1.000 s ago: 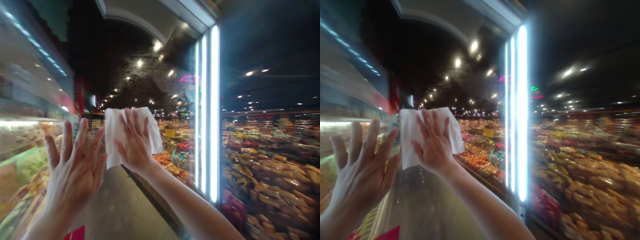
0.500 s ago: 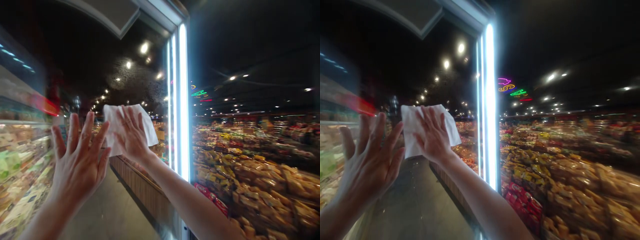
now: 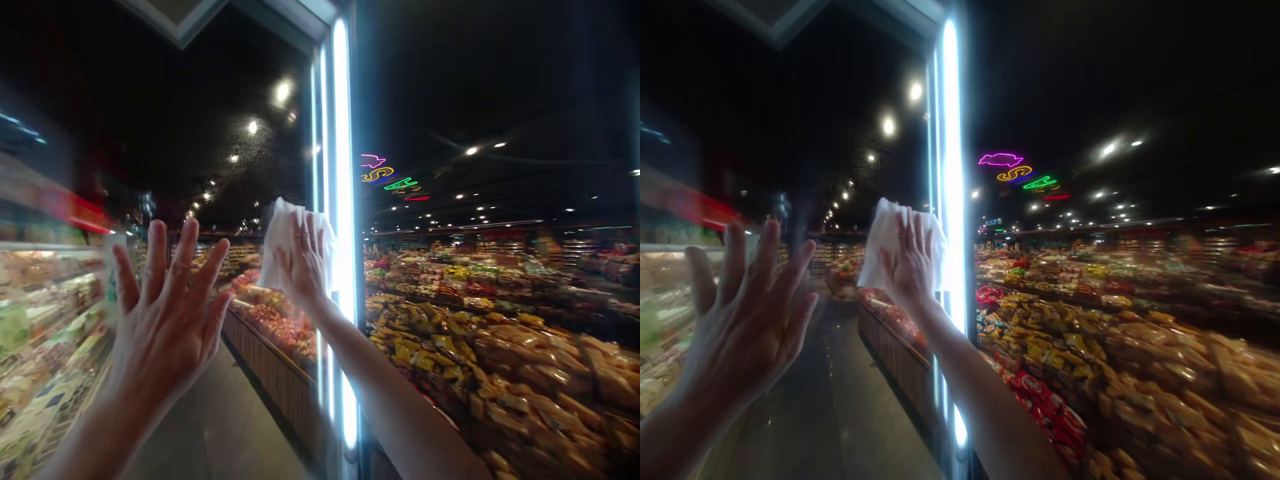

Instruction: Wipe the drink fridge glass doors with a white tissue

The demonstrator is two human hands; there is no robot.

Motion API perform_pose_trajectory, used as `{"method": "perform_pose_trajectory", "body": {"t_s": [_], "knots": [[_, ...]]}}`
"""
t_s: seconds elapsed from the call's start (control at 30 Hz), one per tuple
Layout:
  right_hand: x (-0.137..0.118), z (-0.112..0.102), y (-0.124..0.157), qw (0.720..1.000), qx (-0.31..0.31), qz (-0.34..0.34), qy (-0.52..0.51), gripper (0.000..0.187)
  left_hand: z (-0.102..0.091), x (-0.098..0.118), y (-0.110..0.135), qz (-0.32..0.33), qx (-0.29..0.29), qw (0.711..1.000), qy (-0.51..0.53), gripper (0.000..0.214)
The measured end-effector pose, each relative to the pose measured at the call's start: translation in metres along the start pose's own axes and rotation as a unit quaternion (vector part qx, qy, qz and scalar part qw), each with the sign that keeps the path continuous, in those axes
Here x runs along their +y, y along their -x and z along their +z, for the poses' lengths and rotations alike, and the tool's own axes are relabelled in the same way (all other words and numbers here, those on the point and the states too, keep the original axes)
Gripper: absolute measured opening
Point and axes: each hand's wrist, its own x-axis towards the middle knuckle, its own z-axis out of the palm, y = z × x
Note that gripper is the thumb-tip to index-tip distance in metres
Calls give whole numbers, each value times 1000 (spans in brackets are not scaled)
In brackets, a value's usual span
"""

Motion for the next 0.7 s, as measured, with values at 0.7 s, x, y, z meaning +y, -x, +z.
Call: {"method": "perform_pose_trajectory", "body": {"t_s": [0.7], "knots": [[-69,12,-19,987,-34,-156,-36,71,-32,-57,3,-40,-62,995,-68,64]]}}
